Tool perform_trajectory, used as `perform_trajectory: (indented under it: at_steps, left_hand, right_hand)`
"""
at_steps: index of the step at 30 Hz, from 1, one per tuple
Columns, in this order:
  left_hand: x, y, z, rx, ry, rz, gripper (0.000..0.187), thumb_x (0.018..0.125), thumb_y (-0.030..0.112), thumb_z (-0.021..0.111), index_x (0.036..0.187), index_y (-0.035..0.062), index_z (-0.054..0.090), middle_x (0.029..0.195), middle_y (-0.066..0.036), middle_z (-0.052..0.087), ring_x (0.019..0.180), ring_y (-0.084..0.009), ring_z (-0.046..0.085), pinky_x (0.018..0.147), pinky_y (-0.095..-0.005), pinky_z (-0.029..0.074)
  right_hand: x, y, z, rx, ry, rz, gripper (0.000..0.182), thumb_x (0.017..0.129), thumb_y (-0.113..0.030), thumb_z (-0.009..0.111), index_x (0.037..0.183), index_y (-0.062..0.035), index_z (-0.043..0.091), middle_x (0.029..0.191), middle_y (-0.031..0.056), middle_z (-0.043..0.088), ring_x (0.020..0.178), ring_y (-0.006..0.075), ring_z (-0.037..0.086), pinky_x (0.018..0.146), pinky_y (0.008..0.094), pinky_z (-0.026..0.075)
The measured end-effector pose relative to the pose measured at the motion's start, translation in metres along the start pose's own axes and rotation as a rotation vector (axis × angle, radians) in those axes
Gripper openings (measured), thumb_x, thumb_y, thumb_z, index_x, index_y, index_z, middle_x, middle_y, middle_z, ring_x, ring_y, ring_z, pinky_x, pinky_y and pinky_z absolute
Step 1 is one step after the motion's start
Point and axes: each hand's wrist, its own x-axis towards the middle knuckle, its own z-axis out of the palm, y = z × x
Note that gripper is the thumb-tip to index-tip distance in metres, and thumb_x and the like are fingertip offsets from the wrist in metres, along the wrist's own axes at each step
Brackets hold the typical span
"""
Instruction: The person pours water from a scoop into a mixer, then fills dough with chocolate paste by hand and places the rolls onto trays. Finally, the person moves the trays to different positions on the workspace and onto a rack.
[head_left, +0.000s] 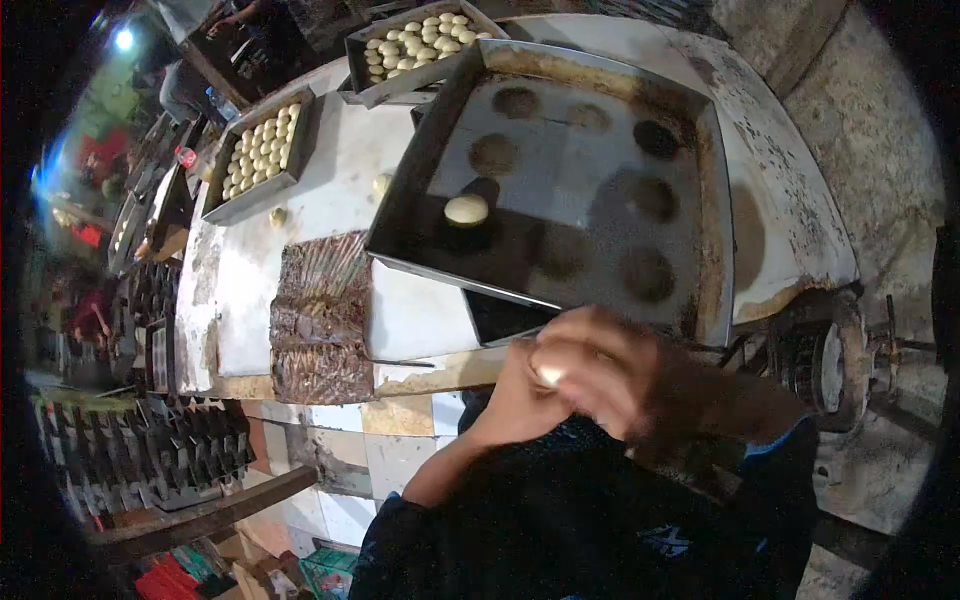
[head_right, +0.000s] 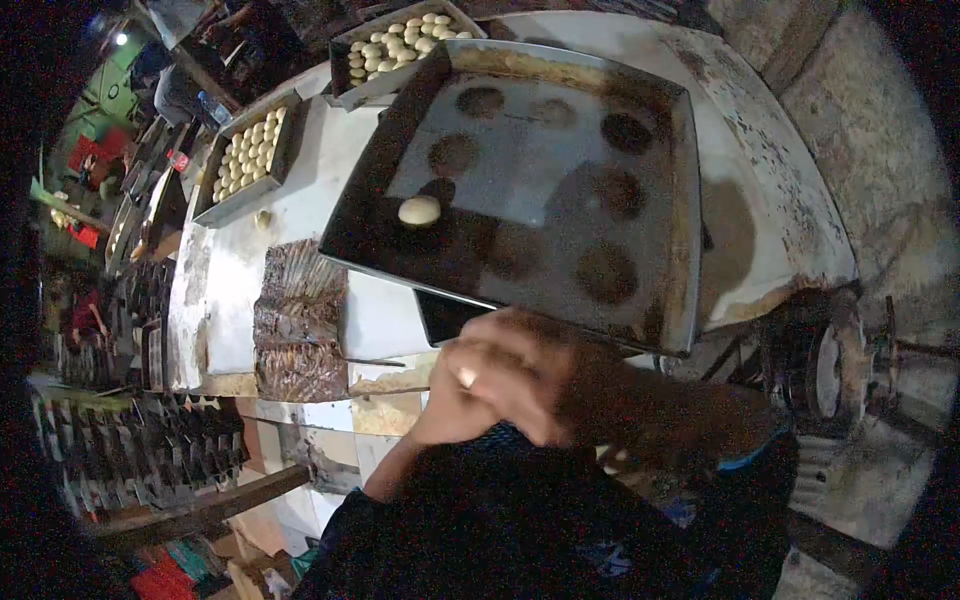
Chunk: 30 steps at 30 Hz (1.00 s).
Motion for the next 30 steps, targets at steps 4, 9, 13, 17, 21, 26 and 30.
perform_trajectory:
  at_steps: [4, 9, 13, 17, 21, 26, 30]
  left_hand:
    - [0.001, 0.039, -0.032, -0.001, -0.100, -0.451, 0.050, 0.072, 0.010, 0.081, 0.117, 0.0083, 0.059, 0.072, 0.000, 0.050, 0.059, -0.0078, 0.046, 0.054, -0.0264, 0.041]
    - [-0.023, 0.057, -0.113, -0.055, -0.070, -0.266, 0.039, 0.071, 0.008, 0.081, 0.106, 0.0046, 0.064, 0.065, 0.002, 0.048, 0.054, -0.0066, 0.040, 0.052, -0.0232, 0.033]
    - [-0.054, 0.000, -0.196, -0.037, 0.452, -0.295, 0.019, 0.082, 0.007, 0.071, 0.097, -0.0013, 0.065, 0.074, -0.002, 0.056, 0.062, -0.0074, 0.045, 0.058, -0.0216, 0.036]
    - [-0.045, -0.112, -0.297, 0.377, 0.590, -0.493, 0.025, 0.091, 0.011, 0.062, 0.109, -0.0057, 0.061, 0.096, -0.013, 0.066, 0.086, -0.0168, 0.062, 0.072, -0.0278, 0.049]
    - [0.039, -0.264, -0.379, 0.713, 0.412, -0.873, 0.055, 0.085, 0.043, 0.065, 0.120, 0.0006, 0.059, 0.111, -0.018, 0.066, 0.098, -0.0276, 0.065, 0.081, -0.0377, 0.052]
    - [0.077, -0.291, -0.374, 1.081, 0.175, -0.580, 0.035, 0.079, 0.030, 0.068, 0.103, 0.0051, 0.062, 0.097, -0.014, 0.067, 0.085, -0.0341, 0.062, 0.078, -0.0435, 0.051]
    - [0.015, -0.165, -0.299, 0.185, 0.740, -0.241, 0.028, 0.089, 0.002, 0.061, 0.110, 0.0029, 0.042, 0.095, -0.012, 0.057, 0.084, -0.0151, 0.056, 0.072, -0.0249, 0.048]
  right_hand:
    - [0.035, 0.055, -0.027, 0.004, -0.008, 0.237, 0.040, 0.092, -0.015, 0.056, 0.128, 0.0016, 0.046, 0.118, 0.0239, 0.053, 0.102, 0.0356, 0.060, 0.090, 0.0394, 0.048]
    - [0.025, 0.092, 0.009, -0.232, -0.265, 0.343, 0.051, 0.091, -0.018, 0.060, 0.136, -0.0025, 0.042, 0.137, 0.0220, 0.040, 0.126, 0.0380, 0.043, 0.104, 0.0430, 0.039]
    - [0.060, 0.057, -0.017, -0.339, -0.292, 0.415, 0.054, 0.090, -0.022, 0.060, 0.138, -0.0051, 0.041, 0.147, 0.0192, 0.030, 0.138, 0.0375, 0.027, 0.111, 0.0475, 0.029]
    - [0.071, -0.004, 0.012, -0.342, 0.112, 0.258, 0.043, 0.088, -0.022, 0.062, 0.126, -0.0049, 0.053, 0.126, 0.0183, 0.052, 0.114, 0.0348, 0.053, 0.097, 0.0507, 0.043]
    - [0.120, -0.034, 0.072, -0.122, 0.109, -0.032, 0.025, 0.080, -0.014, 0.067, 0.102, -0.0024, 0.065, 0.098, 0.0100, 0.062, 0.083, 0.0225, 0.062, 0.076, 0.0377, 0.052]
    - [0.132, -0.021, 0.141, -0.016, 0.021, -0.039, 0.024, 0.078, -0.010, 0.070, 0.101, -0.0027, 0.066, 0.095, 0.0122, 0.063, 0.080, 0.0231, 0.064, 0.068, 0.0363, 0.055]
    - [0.104, -0.002, 0.160, 0.249, 0.067, 0.220, 0.033, 0.085, -0.015, 0.063, 0.114, 0.0008, 0.060, 0.097, 0.0141, 0.063, 0.084, 0.0239, 0.065, 0.071, 0.0344, 0.053]
